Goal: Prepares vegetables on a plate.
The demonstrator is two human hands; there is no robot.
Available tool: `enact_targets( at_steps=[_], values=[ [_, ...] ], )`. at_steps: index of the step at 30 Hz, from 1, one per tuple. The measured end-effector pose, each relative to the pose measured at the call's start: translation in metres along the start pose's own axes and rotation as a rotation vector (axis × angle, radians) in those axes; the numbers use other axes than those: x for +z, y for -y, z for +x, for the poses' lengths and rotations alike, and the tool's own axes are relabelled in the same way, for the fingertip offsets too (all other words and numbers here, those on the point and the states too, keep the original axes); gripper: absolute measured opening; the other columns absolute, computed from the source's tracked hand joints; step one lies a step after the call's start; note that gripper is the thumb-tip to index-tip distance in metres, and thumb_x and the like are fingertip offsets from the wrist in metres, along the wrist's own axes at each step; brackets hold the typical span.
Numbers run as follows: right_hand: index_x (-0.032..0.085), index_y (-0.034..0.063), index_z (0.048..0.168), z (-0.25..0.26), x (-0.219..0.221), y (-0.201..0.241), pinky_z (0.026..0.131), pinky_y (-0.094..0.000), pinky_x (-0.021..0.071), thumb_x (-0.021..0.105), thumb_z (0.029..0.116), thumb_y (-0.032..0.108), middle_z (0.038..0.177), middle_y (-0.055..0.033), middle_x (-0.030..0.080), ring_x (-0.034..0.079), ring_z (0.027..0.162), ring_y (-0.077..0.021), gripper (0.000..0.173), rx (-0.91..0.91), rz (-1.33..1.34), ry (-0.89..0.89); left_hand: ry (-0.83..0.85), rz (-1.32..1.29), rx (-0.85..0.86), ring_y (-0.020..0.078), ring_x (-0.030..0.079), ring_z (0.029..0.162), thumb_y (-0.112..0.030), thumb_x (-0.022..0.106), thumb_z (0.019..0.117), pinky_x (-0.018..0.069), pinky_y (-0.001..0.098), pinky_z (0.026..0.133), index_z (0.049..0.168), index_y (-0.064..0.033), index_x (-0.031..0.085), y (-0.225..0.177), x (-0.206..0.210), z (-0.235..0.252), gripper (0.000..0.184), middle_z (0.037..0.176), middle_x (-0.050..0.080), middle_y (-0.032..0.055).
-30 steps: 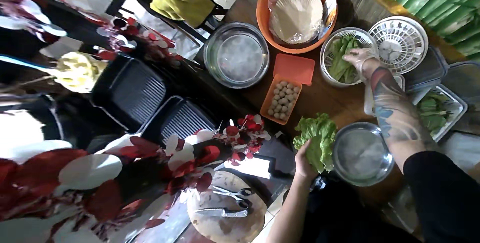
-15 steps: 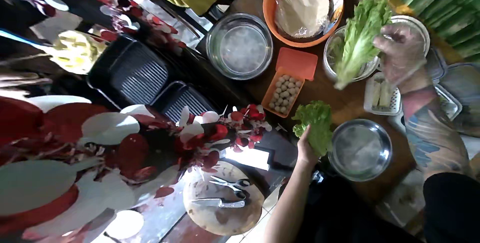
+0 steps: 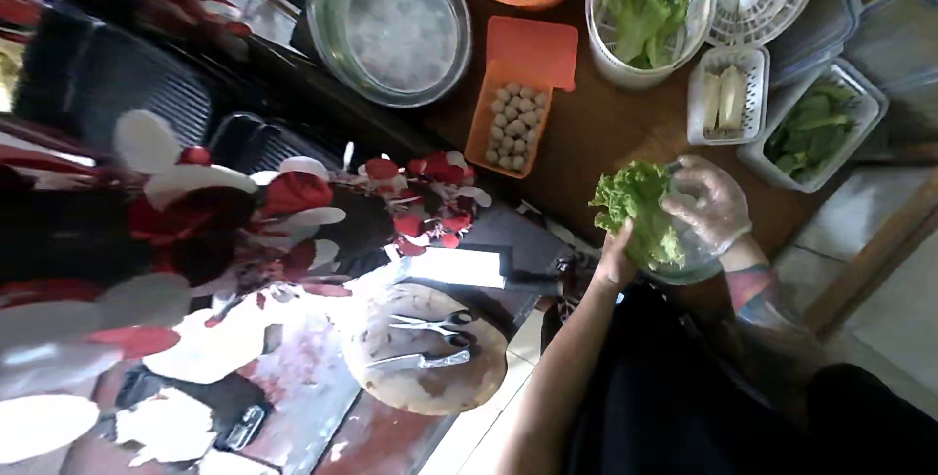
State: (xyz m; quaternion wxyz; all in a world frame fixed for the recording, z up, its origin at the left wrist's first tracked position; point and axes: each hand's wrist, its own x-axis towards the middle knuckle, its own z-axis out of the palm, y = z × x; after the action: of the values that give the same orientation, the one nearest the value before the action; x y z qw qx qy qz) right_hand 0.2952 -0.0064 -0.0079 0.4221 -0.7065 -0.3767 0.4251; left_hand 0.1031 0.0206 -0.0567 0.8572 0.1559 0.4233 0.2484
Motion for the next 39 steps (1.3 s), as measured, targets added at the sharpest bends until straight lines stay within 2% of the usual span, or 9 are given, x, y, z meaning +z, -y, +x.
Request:
enact_targets(
  at_steps=[3, 8, 12, 16, 19, 22, 25, 31, 39],
  values=[
    [0.035, 0.0294, 0.159, -0.024, 0.0, -0.028, 0.103, -0.0507, 0.0533, 0.08, 0.0852, 0.041, 0.159, -0.0011, 0.044, 0.052, 0.138, -0.0235, 0.087, 0.222, 0.087, -0.006, -0.066, 0.01, -0.052, 0.0252, 0.068, 0.106, -0.035, 0.065, 0.0985, 0.0574, 0.0484, 0.09, 0.139, -0.015, 0.053, 0.018, 0.001, 0.005, 0.047, 0.12, 0.068, 0.0109],
    [0.045, 0.0295, 0.152, -0.054, 0.011, -0.073, 0.095, -0.0529, 0.0568, 0.079, 0.0883, 0.034, 0.141, -0.0064, 0.061, 0.063, 0.121, -0.0244, 0.072, 0.505, 0.214, -0.045, 0.045, 0.064, -0.147, 0.0199, 0.068, 0.103, -0.051, 0.056, 0.0979, 0.058, 0.0446, 0.087, 0.132, -0.0193, 0.06, 0.048, -0.001, 0.012, 0.046, 0.115, 0.07, 0.0052],
    [0.047, 0.0341, 0.152, -0.065, 0.015, -0.09, 0.098, -0.0609, 0.0525, 0.075, 0.0914, 0.045, 0.143, -0.0068, 0.061, 0.062, 0.124, -0.0321, 0.067, 0.541, 0.015, -0.085, -0.086, 0.386, -0.281, 0.0257, 0.056, 0.131, -0.075, 0.049, 0.0926, 0.0491, 0.0532, 0.105, 0.155, -0.0261, 0.039, 0.081, -0.014, 0.018, 0.08, 0.147, 0.055, 0.0066],
    [0.028, 0.033, 0.163, -0.062, 0.023, -0.094, 0.115, -0.0521, 0.0431, 0.075, 0.0945, 0.034, 0.162, -0.0041, 0.042, 0.047, 0.144, -0.0253, 0.082, 0.555, 0.123, -0.001, -0.17, 0.704, -0.294, 0.027, 0.061, 0.123, -0.051, 0.063, 0.0973, 0.052, 0.0518, 0.101, 0.152, -0.0179, 0.043, 0.083, -0.018, -0.002, 0.067, 0.138, 0.061, 0.0129],
    [0.024, 0.0308, 0.164, -0.076, 0.025, -0.121, 0.111, -0.0528, 0.0474, 0.077, 0.092, 0.034, 0.165, -0.0028, 0.038, 0.047, 0.143, -0.0269, 0.09, 0.459, 0.121, -0.066, -0.198, 0.872, -0.183, 0.0255, 0.064, 0.121, -0.036, 0.07, 0.0959, 0.0543, 0.049, 0.101, 0.155, -0.0146, 0.036, 0.073, -0.019, -0.023, 0.072, 0.139, 0.06, 0.0144],
    [0.03, 0.0329, 0.161, -0.098, 0.021, -0.128, 0.1, -0.0552, 0.0549, 0.077, 0.0923, 0.026, 0.158, -0.001, 0.047, 0.059, 0.13, -0.0299, 0.084, 0.421, 0.049, -0.108, -0.223, 1.225, 0.121, 0.0306, 0.058, 0.122, -0.023, 0.069, 0.0917, 0.0524, 0.0491, 0.1, 0.143, -0.0049, 0.045, 0.065, -0.015, -0.04, 0.06, 0.136, 0.055, 0.0199],
    [0.039, 0.0337, 0.156, -0.099, 0.018, -0.123, 0.097, -0.0495, 0.0575, 0.072, 0.0961, 0.02, 0.15, 0.0012, 0.056, 0.065, 0.122, -0.0227, 0.07, 0.41, -0.007, -0.1, 0.052, 1.642, 0.45, 0.0309, 0.055, 0.127, -0.015, 0.065, 0.089, 0.0482, 0.0493, 0.104, 0.131, -0.0097, 0.061, 0.066, -0.017, -0.028, 0.043, 0.135, 0.06, 0.0122],
    [0.048, 0.0283, 0.152, -0.084, 0.002, -0.111, 0.101, -0.0489, 0.0547, 0.066, 0.1, 0.029, 0.146, 0.0016, 0.06, 0.062, 0.127, -0.0202, 0.055, 0.478, -0.071, -0.218, 0.415, 2.18, 0.281, 0.0322, 0.005, 0.158, -0.042, 0.05, 0.1026, 0.0042, 0.0645, 0.123, 0.162, -0.024, 0.031, 0.083, -0.008, 0.022, 0.065, 0.172, 0.013, 0.0026],
    [0.057, 0.0138, 0.143, -0.004, -0.058, -0.058, 0.108, -0.0382, 0.0533, 0.06, 0.1043, 0.029, 0.139, -0.0068, 0.064, 0.064, 0.125, -0.0158, 0.042, 0.191, -0.286, -0.191, 0.47, 2.064, 0.229, 0.031, 0.007, 0.158, -0.049, 0.041, 0.1058, 0.0003, 0.0718, 0.12, 0.16, -0.0312, 0.034, 0.069, -0.009, 0.025, 0.057, 0.171, 0.017, 0.0003]
  ],
)
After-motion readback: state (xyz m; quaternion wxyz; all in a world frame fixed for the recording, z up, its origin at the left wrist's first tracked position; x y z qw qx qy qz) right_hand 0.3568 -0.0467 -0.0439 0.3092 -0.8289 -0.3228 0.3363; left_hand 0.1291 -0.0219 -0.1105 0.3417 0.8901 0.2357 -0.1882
